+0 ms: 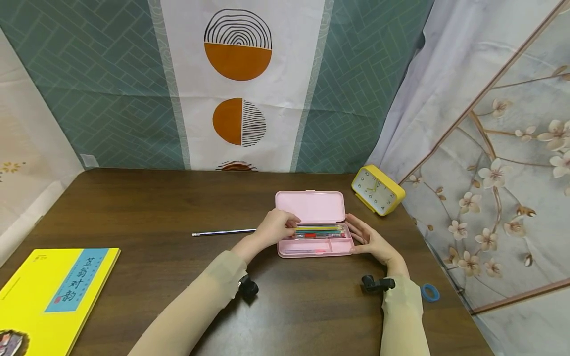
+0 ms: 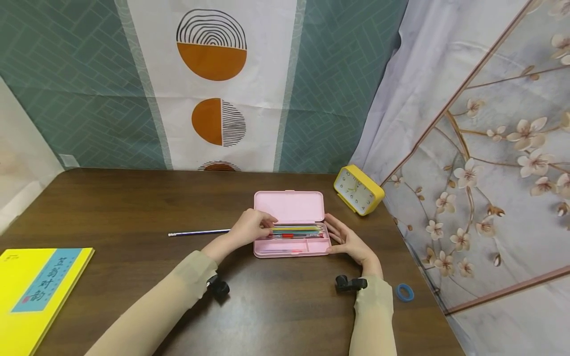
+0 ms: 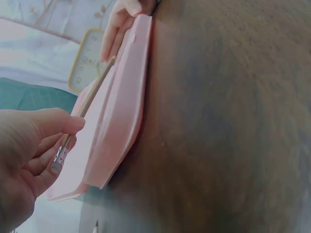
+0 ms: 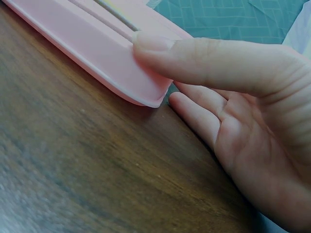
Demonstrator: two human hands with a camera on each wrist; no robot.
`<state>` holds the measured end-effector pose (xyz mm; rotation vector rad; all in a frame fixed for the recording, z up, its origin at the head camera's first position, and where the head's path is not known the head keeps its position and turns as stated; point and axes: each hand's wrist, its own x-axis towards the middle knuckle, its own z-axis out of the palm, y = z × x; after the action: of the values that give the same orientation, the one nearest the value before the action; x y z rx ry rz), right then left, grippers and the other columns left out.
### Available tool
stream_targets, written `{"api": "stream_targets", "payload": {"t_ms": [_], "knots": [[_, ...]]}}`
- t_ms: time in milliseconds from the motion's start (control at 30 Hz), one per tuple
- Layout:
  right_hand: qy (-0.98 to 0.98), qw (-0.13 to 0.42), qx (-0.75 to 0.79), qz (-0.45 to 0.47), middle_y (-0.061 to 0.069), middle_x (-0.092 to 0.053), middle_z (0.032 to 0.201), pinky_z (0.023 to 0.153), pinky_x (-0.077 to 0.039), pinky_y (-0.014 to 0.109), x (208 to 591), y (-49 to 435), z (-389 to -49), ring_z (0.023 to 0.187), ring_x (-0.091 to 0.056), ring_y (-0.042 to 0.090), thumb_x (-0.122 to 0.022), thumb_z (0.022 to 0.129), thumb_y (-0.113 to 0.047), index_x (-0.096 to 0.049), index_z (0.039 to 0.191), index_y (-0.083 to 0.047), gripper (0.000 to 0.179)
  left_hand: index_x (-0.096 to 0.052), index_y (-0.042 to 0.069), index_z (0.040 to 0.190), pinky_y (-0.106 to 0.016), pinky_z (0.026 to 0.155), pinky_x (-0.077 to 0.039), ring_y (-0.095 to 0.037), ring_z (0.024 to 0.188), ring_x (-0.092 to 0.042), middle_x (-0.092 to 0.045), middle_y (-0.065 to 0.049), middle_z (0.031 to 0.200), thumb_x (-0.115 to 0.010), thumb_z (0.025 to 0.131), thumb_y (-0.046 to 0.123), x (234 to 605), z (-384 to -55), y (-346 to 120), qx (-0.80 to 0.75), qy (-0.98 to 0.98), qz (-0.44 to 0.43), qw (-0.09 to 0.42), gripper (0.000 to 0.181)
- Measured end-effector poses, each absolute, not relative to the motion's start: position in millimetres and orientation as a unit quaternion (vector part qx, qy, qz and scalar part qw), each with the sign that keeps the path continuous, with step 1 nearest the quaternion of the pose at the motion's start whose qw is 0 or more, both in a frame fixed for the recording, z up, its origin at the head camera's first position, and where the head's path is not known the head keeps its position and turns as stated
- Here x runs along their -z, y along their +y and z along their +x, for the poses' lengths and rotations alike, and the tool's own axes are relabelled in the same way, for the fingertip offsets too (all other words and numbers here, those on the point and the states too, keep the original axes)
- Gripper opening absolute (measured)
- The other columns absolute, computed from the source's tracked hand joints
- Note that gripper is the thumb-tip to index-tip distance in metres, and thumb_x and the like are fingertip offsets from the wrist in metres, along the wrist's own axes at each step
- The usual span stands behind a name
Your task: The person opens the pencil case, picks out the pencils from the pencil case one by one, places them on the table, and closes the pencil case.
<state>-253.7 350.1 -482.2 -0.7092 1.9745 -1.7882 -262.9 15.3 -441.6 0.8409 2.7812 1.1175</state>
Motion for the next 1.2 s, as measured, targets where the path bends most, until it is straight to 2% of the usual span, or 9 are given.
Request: {"api": "stream_targets", "payload": {"t_ms": [167,467,633,867,1200], "knots": [[0.702,0.193,0.637,-0.253,0.027,0.007,0.16,0.105,-0.038,0.014,481.9,348.9,-254.7,0.137,-0.032,-0.009,-0.07,0.082,0.008,-0.002,0.155,0.003,0.1,-0.075,0.001,0.105,-0.033,0.079,-0.057,-0.017,0.083,-0.07,-0.075,-0.007,0.088,-0.073,0.083,0.001,435.5,-261.4,3.2,-0.369,0.888,0.275,0.002,0.022],[0.705,0.19,0.636,-0.249,0.026,0.006,0.16,0.105,-0.037,0.014,480.4,347.8,-256.1,0.136,-0.033,-0.01,-0.071,0.081,0.007,-0.002,0.155,0.003,0.101,-0.074,-0.002,0.107,-0.026,0.071,-0.055,-0.015,0.079,-0.068,-0.075,-0.008,0.087,-0.072,0.082,0.0,422.2,-263.1,-36.6,-0.391,0.87,0.299,-0.021,0.025],[0.71,0.186,0.632,-0.246,0.026,0.005,0.161,0.106,-0.036,0.013,482.1,349.6,-255.6,0.138,-0.031,-0.008,-0.071,0.081,0.008,-0.003,0.155,0.003,0.101,-0.073,-0.002,0.108,-0.027,0.072,-0.056,-0.015,0.08,-0.067,-0.075,-0.009,0.091,-0.073,0.083,0.0,418.9,-263.6,-64.9,-0.412,0.865,0.287,-0.022,0.025],[0.712,0.189,0.632,-0.241,0.023,0.004,0.162,0.106,-0.037,0.014,485.0,350.2,-254.4,0.143,-0.027,-0.002,-0.071,0.082,0.007,-0.003,0.156,0.0,0.101,-0.073,-0.001,0.108,-0.03,0.073,-0.057,-0.017,0.08,-0.069,-0.075,-0.008,0.089,-0.073,0.081,-0.003,415.2,-258.3,-109.2,-0.424,0.863,0.269,-0.058,0.026],[0.704,0.19,0.637,-0.251,0.024,0.006,0.161,0.105,-0.038,0.014,485.0,351.0,-253.8,0.137,-0.032,-0.009,-0.07,0.081,0.008,-0.002,0.156,0.001,0.101,-0.074,0.003,0.109,-0.023,0.071,-0.053,-0.014,0.079,-0.067,-0.076,-0.003,0.087,-0.075,0.082,0.003,416.1,-245.3,-164.2,-0.404,0.886,0.215,-0.076,0.026]]}}
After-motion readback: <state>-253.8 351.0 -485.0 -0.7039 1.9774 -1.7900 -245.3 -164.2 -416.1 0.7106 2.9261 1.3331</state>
